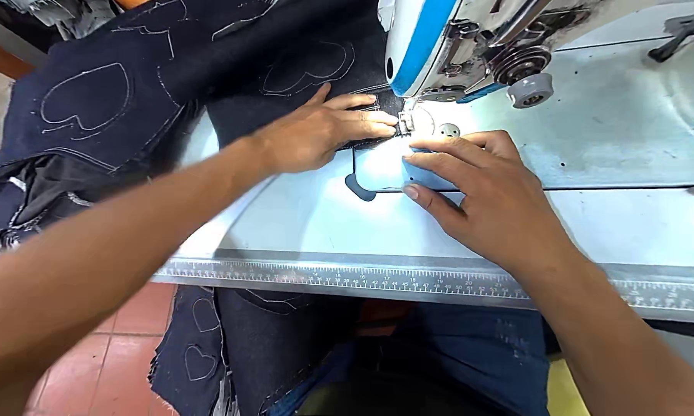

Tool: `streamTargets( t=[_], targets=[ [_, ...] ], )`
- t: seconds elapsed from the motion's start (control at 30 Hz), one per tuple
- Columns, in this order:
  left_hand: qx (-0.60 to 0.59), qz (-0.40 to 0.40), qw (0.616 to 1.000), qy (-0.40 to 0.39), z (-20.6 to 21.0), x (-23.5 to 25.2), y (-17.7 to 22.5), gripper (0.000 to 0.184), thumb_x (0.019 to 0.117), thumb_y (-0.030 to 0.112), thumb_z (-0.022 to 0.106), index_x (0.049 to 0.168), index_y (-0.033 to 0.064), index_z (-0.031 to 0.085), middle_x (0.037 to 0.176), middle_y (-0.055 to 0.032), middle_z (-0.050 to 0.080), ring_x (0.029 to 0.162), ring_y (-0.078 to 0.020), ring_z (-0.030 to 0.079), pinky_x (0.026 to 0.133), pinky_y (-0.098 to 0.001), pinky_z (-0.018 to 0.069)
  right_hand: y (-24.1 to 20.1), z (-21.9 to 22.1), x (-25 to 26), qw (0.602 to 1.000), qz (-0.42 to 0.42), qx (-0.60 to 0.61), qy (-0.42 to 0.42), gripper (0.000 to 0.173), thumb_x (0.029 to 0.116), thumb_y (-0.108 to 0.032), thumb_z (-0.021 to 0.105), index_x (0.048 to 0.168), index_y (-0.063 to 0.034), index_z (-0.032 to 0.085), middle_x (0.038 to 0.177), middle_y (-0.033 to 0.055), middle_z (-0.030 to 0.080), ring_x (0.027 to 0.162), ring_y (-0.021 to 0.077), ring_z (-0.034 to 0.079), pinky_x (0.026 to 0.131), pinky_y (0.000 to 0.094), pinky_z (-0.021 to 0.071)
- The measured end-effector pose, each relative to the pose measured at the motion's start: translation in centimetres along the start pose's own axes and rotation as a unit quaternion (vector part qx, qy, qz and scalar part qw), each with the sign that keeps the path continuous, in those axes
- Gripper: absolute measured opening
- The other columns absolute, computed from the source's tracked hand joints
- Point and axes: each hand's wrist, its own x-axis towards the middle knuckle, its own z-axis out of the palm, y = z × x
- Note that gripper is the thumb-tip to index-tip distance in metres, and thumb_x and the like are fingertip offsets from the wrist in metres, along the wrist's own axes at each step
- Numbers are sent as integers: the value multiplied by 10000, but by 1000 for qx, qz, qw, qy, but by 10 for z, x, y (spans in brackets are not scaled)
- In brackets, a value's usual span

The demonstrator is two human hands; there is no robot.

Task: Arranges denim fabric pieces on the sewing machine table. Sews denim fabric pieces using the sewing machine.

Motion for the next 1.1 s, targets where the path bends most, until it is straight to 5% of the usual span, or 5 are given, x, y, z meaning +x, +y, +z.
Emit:
streamTargets(
  t=[0.13, 0.27, 0.53, 0.8, 1.1],
  targets=[
    [142, 217, 960, -110, -58, 23, -40, 428, 1054, 311, 452, 1406, 157, 641, 1507, -73, 568, 1472, -360, 421, 1219, -662, 196, 0, -1, 0, 1000, -3, -6, -4, 417, 1008, -442, 532, 1243, -165, 737, 1356, 18, 661, 1177, 302, 575, 890, 438, 471],
    [130, 247, 949, -147, -45, 1, -72, 920, 919, 745, 372, 1575, 102, 422, 1658, -143, 338, 1557, -375, 239, 1212, -725, 65, 2, -3, -3, 999, -26, 14, 34, 345, 999, -371, 584, 1129, -113, 772, 1257, 62, 702, 1113, 290, 617, 888, 424, 503],
    [-22, -255, 951, 173, 52, -54, 141, 395, 1024, 437, 527, 1321, 244, 703, 1548, -16, 519, 1508, -292, 373, 1148, -791, 179, 1, -2, -2, 996, -80, 22, 24, 379, 982, -164, 484, 1236, -239, 755, 1168, 101, 678, 1049, 327, 617, 785, 466, 510],
    [33, -174, 974, 143, 32, -42, 147, 260, 1006, 391, 593, 970, 203, 768, 1070, 21, 711, 1239, -259, 614, 1113, -694, 361, -10, -24, -70, 992, -118, 7, -35, 327, 1052, -390, 441, 1195, -369, 734, 1288, 37, 638, 1174, 281, 582, 856, 477, 469],
    [-73, -145, 968, 193, 38, -33, 123, 195, 960, 244, 626, 1000, 273, 815, 893, 93, 700, 998, -113, 654, 1032, -512, 414, -4, -18, -86, 987, -162, 1, 2, 294, 1052, -464, 503, 1215, -339, 713, 1319, -5, 631, 1135, 207, 575, 893, 396, 436]
  ],
)
